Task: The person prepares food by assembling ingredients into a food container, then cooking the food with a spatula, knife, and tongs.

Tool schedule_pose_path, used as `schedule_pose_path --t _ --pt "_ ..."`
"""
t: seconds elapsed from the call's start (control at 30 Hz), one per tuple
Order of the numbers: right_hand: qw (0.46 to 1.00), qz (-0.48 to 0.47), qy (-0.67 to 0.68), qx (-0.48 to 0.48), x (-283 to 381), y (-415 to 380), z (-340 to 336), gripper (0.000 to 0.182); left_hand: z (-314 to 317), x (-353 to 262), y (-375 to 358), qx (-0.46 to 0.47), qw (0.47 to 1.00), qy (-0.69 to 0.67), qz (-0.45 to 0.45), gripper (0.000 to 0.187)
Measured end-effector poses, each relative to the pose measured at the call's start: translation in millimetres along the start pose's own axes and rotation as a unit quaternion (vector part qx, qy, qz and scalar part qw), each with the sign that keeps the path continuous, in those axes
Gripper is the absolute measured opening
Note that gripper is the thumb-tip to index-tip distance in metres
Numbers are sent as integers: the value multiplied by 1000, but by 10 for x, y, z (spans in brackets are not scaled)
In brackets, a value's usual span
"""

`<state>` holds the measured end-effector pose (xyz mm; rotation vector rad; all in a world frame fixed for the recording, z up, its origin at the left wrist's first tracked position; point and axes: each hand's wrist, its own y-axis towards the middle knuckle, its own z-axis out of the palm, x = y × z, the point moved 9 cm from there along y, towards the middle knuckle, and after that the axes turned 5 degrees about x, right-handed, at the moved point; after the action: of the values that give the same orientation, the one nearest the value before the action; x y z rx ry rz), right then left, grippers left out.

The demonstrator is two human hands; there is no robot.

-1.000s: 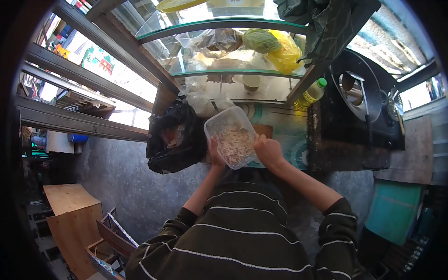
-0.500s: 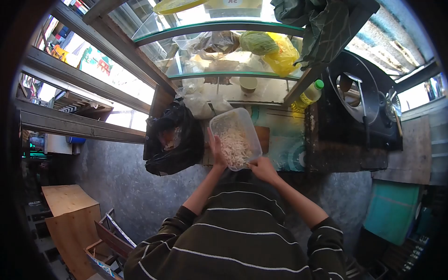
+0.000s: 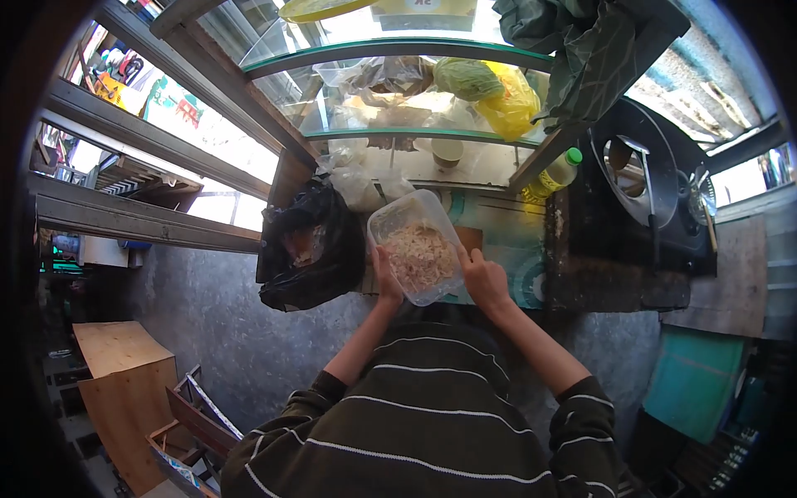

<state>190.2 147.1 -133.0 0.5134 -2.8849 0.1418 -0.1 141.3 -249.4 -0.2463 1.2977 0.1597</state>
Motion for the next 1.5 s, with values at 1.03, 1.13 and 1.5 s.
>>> schedule_pose_path --t 1.03,1.13,1.5 --pt "955 47 289 43 79 -19 -289 20 54 7 -2 20 988 -152 -23 77" --pt "992 10 127 14 173 12 -470 26 37 -66 13 14 994 -111 4 77" --pt "993 -87 -17 -80 209 163 -418 37 211 -643 -170 0 975 203 85 81"
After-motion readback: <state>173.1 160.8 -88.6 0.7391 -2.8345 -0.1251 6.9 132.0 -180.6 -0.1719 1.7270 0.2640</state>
